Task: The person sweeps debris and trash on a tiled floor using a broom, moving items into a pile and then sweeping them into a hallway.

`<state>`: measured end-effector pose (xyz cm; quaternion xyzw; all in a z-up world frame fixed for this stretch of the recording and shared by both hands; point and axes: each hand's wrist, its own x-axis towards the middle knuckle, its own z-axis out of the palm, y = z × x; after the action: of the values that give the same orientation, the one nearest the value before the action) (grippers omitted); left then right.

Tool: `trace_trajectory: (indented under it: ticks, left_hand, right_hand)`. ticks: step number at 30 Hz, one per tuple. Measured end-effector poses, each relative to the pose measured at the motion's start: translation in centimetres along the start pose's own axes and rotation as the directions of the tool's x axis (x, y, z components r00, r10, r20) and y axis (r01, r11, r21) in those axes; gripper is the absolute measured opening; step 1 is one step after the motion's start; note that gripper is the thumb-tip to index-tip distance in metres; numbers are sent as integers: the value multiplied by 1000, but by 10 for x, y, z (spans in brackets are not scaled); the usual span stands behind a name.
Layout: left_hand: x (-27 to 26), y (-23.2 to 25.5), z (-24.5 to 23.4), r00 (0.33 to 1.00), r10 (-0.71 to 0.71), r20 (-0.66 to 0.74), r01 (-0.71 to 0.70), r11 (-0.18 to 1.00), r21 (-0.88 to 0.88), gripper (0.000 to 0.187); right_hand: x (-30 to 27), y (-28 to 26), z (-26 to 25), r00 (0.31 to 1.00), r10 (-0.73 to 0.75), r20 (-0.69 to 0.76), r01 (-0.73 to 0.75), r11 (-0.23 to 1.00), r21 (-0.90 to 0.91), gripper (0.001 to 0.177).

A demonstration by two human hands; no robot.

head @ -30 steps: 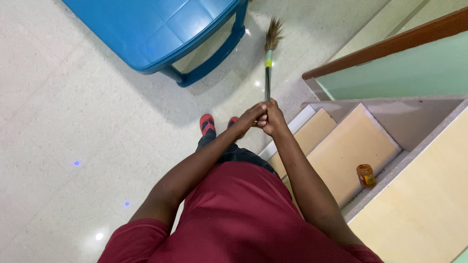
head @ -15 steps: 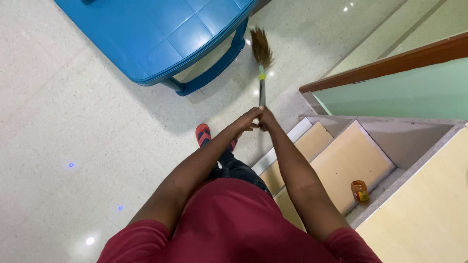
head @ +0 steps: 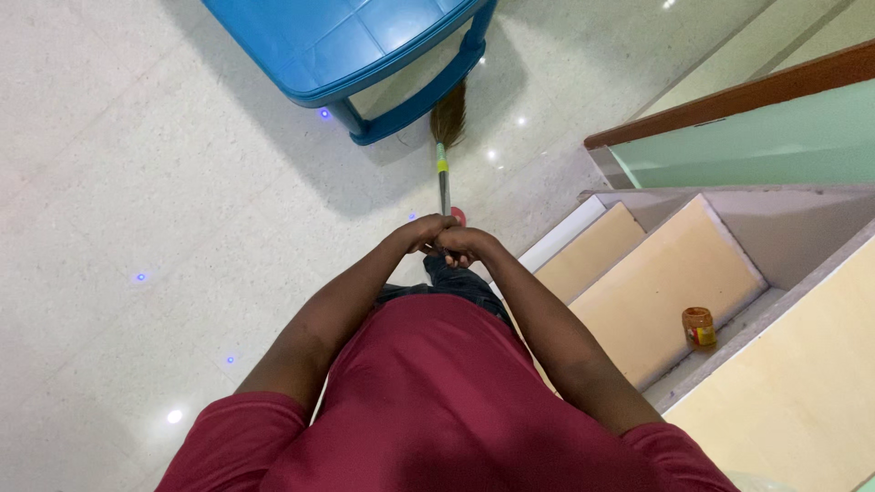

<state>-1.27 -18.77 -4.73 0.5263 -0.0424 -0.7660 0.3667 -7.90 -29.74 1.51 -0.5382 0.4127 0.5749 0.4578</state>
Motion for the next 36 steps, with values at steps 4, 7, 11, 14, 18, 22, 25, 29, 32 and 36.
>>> trace_trajectory:
  ticks: [4,7,11,14,18,22,25,29,32,36]
  left_hand:
    - [-44,-38,-17,998,64,-1,-63,978,-201,55]
    - [-61,-104,-24,1000,18,-11,-21,906,-424,47]
    - [-77,-194,-44,1000,-24,-14,7,697,-717,52]
    - [-89,-262,-59,999,-30,-34,-9,607,-794,44]
    - [-116,-321,-69,987,-46,-157,-103,570,-815,32]
    - [-153,-364,-78,993,-43,-112,-79,475,-876,35]
    - [-167,-385,-84,981,-26,-190,-153,486,-860,36]
    - [-190,-399,-92,929,35,-368,-323,559,-763,74]
    - [-190,-410,-82,927,66,-370,-335,589,-735,97]
    - [-167,-433,-69,962,77,-263,-256,598,-759,91]
  right_hand:
    - [2,-23,54,999,37,22,-37,999,20,14]
    - [9,-26,116,998,37,47,-33,997,-74,23]
    - [25,-42,198,994,27,102,-29,999,24,14]
    - [46,-50,261,991,39,129,-41,999,9,14]
    - [61,-55,323,981,15,193,-12,1000,-16,18]
    - [70,-61,374,984,7,180,-1,1000,-31,17]
    - [84,-60,401,984,-37,172,42,999,-28,13]
    - [85,-55,435,985,-171,31,164,972,167,10]
    - [64,-46,456,980,-161,-117,184,959,216,6]
    - [82,-17,470,982,-76,-175,127,945,302,31]
